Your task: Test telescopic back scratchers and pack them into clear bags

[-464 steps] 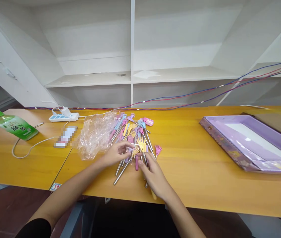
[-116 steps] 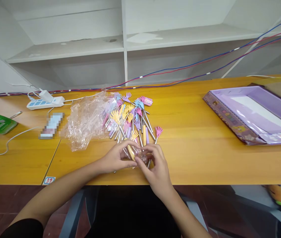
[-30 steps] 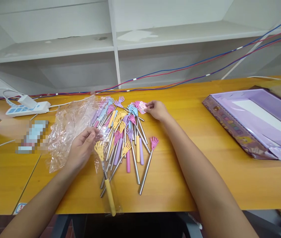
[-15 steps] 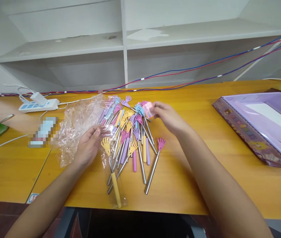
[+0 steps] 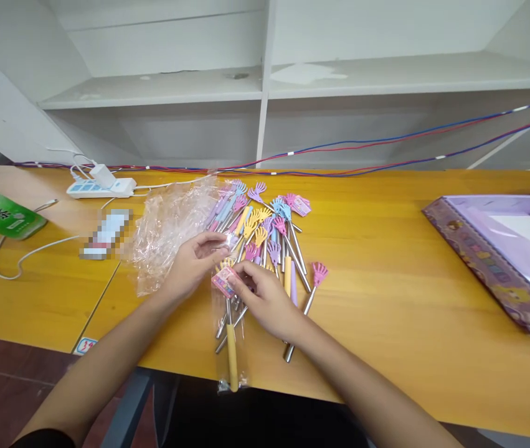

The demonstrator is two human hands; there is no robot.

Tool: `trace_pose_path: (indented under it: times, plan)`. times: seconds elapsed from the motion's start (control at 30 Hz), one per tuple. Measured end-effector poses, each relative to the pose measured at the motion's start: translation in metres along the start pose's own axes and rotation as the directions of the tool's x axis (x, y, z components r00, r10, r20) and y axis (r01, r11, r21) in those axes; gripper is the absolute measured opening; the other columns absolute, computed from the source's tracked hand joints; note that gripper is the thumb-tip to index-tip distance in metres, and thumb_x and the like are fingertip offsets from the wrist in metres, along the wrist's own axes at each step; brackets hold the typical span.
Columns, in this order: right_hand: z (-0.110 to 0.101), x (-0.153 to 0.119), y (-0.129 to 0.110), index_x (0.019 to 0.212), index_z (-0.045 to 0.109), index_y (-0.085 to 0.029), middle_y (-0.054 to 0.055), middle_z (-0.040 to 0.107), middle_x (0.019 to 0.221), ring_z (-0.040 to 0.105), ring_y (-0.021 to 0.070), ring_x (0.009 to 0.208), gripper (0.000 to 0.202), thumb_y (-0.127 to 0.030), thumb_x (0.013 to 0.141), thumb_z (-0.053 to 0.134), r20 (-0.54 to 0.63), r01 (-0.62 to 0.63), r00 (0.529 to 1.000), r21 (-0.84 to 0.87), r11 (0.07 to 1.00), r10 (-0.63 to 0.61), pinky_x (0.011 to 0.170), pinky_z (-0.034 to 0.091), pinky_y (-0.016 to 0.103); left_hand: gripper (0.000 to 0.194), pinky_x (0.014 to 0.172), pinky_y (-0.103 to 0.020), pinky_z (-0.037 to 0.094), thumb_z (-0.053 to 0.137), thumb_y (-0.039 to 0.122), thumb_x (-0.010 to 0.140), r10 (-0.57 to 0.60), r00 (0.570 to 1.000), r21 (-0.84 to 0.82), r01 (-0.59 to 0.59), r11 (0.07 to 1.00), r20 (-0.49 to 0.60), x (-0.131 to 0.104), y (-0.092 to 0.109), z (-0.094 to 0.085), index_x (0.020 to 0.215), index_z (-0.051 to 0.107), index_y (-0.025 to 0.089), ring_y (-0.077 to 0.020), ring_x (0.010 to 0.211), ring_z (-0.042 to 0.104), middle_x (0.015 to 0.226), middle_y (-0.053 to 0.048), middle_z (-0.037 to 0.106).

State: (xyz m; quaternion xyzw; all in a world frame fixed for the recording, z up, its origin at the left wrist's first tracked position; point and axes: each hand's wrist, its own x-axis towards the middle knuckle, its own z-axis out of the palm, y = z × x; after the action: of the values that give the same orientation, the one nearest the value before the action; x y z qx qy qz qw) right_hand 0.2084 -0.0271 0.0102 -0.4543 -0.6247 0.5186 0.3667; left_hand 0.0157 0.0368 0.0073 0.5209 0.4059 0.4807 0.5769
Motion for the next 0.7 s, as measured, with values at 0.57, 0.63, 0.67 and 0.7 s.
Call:
trace_pose_path:
  times: [0.57, 0.63, 0.67, 0.7]
  plan:
    - [-0.008, -0.013, 0.012, 0.100, 0.063, -0.026, 0.005, 0.068, 0.101, 0.063, 0.0234, 0.094, 0.028, -0.051, 0.110, 0.055, -0.018, 0.127, 0.992, -0.081, 0.989, -0.129, 0.085, 0.049, 0.038, 0.018, 0.088, -0.033, 0.059, 0.073, 0.035, 0.099, 0.437, 0.829, 0.590, -0.556, 0.585, 0.348, 0.005, 0.012, -0.020, 0.111, 0.082, 0.025, -0.0200, 0.089, 0.075, 0.101, -0.007, 0.081]
    - [-0.009, -0.013, 0.013, 0.100, 0.064, -0.025, 0.005, 0.068, 0.100, 0.063, 0.0222, 0.091, 0.027, -0.049, 0.110, 0.055, -0.012, 0.138, 0.990, -0.093, 0.986, -0.140, 0.084, 0.049, 0.037, 0.021, 0.084, -0.030, 0.059, 0.069, 0.035, 0.103, 0.475, 0.772, 0.625, -0.628, 0.465, 0.422, 0.007, 0.009, -0.025, 0.118, 0.078, 0.024, -0.0182, 0.085, 0.075, 0.100, -0.007, 0.080]
    - [-0.009, -0.013, 0.014, 0.099, 0.064, -0.025, 0.004, 0.068, 0.100, 0.063, 0.0216, 0.090, 0.027, -0.048, 0.111, 0.054, -0.011, 0.147, 0.989, -0.098, 0.984, -0.148, 0.083, 0.049, 0.036, 0.020, 0.081, -0.029, 0.059, 0.065, 0.035, 0.106, 0.486, 0.740, 0.643, -0.659, 0.389, 0.464, 0.008, 0.007, -0.026, 0.116, 0.077, 0.022, -0.0172, 0.083, 0.074, 0.096, -0.006, 0.078]
    - [-0.009, -0.013, 0.015, 0.099, 0.063, -0.025, 0.004, 0.068, 0.100, 0.063, 0.0212, 0.090, 0.027, -0.047, 0.111, 0.054, -0.011, 0.155, 0.987, -0.103, 0.982, -0.157, 0.082, 0.049, 0.036, 0.019, 0.078, -0.027, 0.058, 0.061, 0.033, 0.108, 0.491, 0.710, 0.657, -0.685, 0.314, 0.505, 0.008, 0.006, -0.028, 0.113, 0.075, 0.021, -0.0162, 0.080, 0.073, 0.092, -0.005, 0.077]
